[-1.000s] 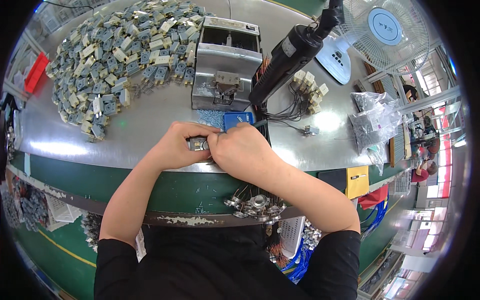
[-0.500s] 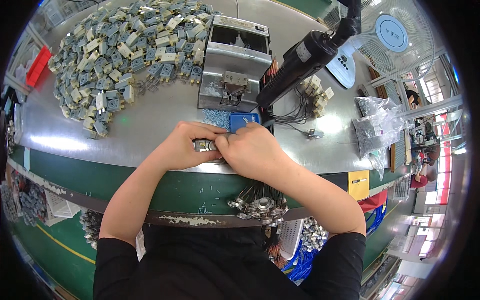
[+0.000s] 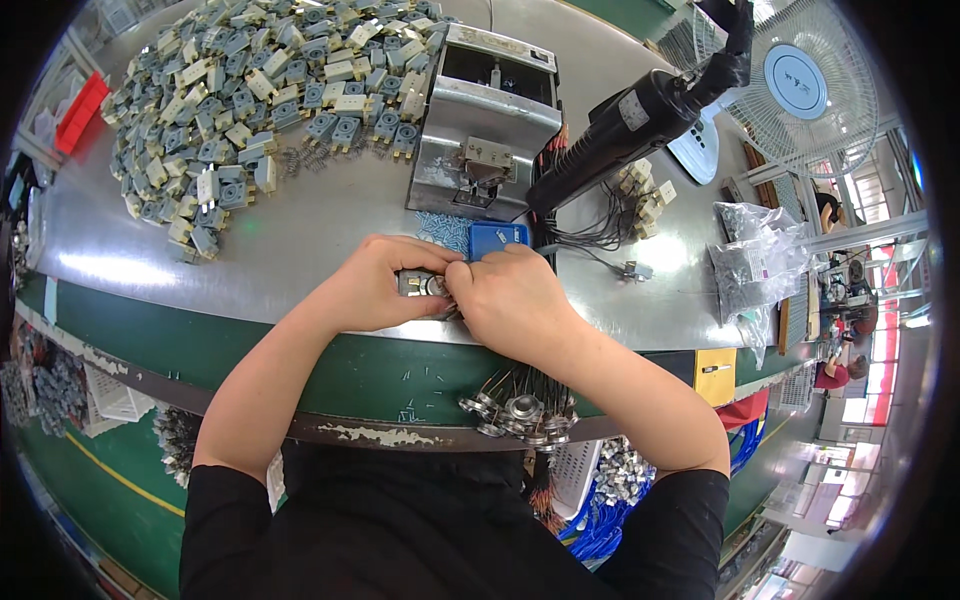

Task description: The recorder is assembling small electronic or mechanical components, attaching wires and using an electric screwdriver.

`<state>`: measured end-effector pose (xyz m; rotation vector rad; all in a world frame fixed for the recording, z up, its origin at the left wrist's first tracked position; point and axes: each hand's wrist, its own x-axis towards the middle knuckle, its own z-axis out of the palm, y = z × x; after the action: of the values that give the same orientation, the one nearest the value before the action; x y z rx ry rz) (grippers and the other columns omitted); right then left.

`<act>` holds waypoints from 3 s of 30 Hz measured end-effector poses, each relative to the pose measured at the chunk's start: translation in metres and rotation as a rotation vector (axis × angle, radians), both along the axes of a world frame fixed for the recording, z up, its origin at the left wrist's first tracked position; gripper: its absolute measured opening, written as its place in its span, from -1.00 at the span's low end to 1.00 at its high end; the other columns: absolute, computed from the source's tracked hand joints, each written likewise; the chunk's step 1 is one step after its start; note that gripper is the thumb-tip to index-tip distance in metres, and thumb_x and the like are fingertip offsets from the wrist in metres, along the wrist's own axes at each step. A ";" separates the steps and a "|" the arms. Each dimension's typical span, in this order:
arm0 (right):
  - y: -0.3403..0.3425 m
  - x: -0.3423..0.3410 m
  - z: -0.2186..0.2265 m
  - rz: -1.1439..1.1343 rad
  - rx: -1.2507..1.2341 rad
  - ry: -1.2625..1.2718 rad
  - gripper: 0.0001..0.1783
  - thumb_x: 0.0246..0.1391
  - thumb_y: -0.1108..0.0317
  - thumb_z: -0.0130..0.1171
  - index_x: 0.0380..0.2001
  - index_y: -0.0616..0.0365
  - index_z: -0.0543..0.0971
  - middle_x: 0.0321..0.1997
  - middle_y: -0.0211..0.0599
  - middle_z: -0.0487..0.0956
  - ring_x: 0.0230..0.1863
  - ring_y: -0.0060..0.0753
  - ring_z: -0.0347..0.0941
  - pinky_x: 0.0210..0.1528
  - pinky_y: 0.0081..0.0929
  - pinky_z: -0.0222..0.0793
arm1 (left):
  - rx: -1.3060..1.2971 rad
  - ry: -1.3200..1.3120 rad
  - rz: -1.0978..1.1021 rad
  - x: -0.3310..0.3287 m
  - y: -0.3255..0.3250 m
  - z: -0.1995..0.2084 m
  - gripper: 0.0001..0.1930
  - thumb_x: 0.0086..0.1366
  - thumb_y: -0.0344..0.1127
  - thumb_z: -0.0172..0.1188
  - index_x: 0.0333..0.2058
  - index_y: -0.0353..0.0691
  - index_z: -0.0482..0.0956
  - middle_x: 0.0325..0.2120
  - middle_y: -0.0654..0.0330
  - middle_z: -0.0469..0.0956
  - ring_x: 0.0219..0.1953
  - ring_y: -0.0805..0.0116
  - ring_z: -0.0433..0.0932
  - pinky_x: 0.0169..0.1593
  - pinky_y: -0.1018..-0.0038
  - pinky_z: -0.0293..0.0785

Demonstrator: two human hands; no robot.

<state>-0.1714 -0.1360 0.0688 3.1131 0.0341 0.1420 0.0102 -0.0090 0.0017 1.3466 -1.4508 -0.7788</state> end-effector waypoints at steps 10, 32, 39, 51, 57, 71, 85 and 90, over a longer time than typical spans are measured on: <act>-0.001 0.000 0.004 0.016 0.028 0.032 -0.84 -0.01 0.32 0.27 -0.42 0.08 0.49 -0.59 -0.35 0.55 -0.50 -0.21 0.58 -0.32 -0.22 0.42 | -0.002 0.012 0.004 -0.003 0.000 -0.002 -0.64 0.07 -0.39 0.58 -0.12 -0.31 0.79 -0.01 -0.05 0.75 0.06 0.05 0.74 0.20 0.25 0.60; -0.009 0.001 -0.007 0.088 -0.019 -0.077 -0.78 -0.09 0.31 0.32 -0.42 0.04 0.47 -0.55 -0.42 0.49 -0.47 -0.27 0.50 -0.32 -0.28 0.34 | -0.032 0.004 0.029 -0.002 0.000 -0.006 -0.62 0.05 -0.36 0.59 -0.12 -0.32 0.79 -0.01 -0.04 0.76 0.05 0.05 0.74 0.20 0.25 0.61; -0.016 0.001 0.000 0.186 -0.120 -0.026 -0.81 -0.06 0.29 0.26 -0.39 0.05 0.48 -0.55 -0.46 0.44 -0.44 -0.36 0.47 -0.29 -0.35 0.32 | -0.036 0.011 0.044 -0.003 -0.002 -0.008 -0.62 0.03 -0.39 0.59 -0.14 -0.32 0.80 -0.01 -0.05 0.75 0.06 0.04 0.75 0.19 0.25 0.62; -0.024 0.002 0.014 0.195 -0.046 0.075 -0.80 0.00 0.33 0.28 -0.28 0.07 0.54 -0.55 -0.50 0.49 -0.46 -0.35 0.52 -0.29 -0.35 0.36 | -0.040 -0.014 0.050 -0.004 0.000 -0.007 -0.66 0.04 -0.41 0.57 -0.16 -0.32 0.80 -0.01 -0.07 0.75 0.04 0.00 0.75 0.15 0.24 0.65; -0.026 0.003 0.005 0.115 0.127 0.148 -0.70 -0.11 0.42 0.33 -0.26 0.09 0.50 -0.53 -0.50 0.57 -0.45 -0.25 0.59 -0.32 -0.25 0.40 | -0.109 -0.057 0.027 -0.003 -0.002 -0.008 -0.68 0.07 -0.42 0.56 -0.16 -0.32 0.79 -0.03 -0.05 0.76 0.01 -0.01 0.75 0.12 0.25 0.66; -0.036 0.012 0.016 0.161 0.194 0.232 -0.55 -0.24 0.57 0.31 -0.17 0.13 0.48 -0.50 -0.40 0.58 -0.41 -0.08 0.60 -0.33 -0.14 0.42 | -0.128 -0.031 0.037 -0.003 0.000 -0.013 -0.74 0.12 -0.23 0.51 -0.20 -0.12 0.84 -0.09 0.14 0.79 -0.07 0.07 0.74 0.06 0.24 0.65; 0.041 0.004 0.021 0.333 0.236 0.510 -0.81 -0.06 0.34 0.31 -0.41 0.11 0.51 -0.62 -0.28 0.56 -0.50 -0.09 0.59 -0.33 -0.10 0.44 | -0.090 -0.018 0.019 0.000 0.000 -0.016 -0.67 0.06 -0.33 0.59 -0.17 -0.26 0.82 -0.03 0.00 0.77 0.00 0.06 0.76 0.14 0.25 0.65; 0.033 0.004 0.033 0.339 0.373 0.472 -0.76 -0.04 0.32 0.40 -0.47 0.10 0.49 -0.64 -0.31 0.51 -0.56 -0.10 0.50 -0.42 -0.13 0.38 | -0.059 -0.012 0.025 0.000 -0.001 -0.015 -0.68 0.08 -0.32 0.60 -0.17 -0.24 0.82 -0.03 0.02 0.77 0.01 0.07 0.76 0.15 0.25 0.64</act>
<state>-0.1676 -0.1025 0.1020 3.3895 0.6081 -0.6564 0.0100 -0.0105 -0.0134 1.3245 -1.4524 -0.7081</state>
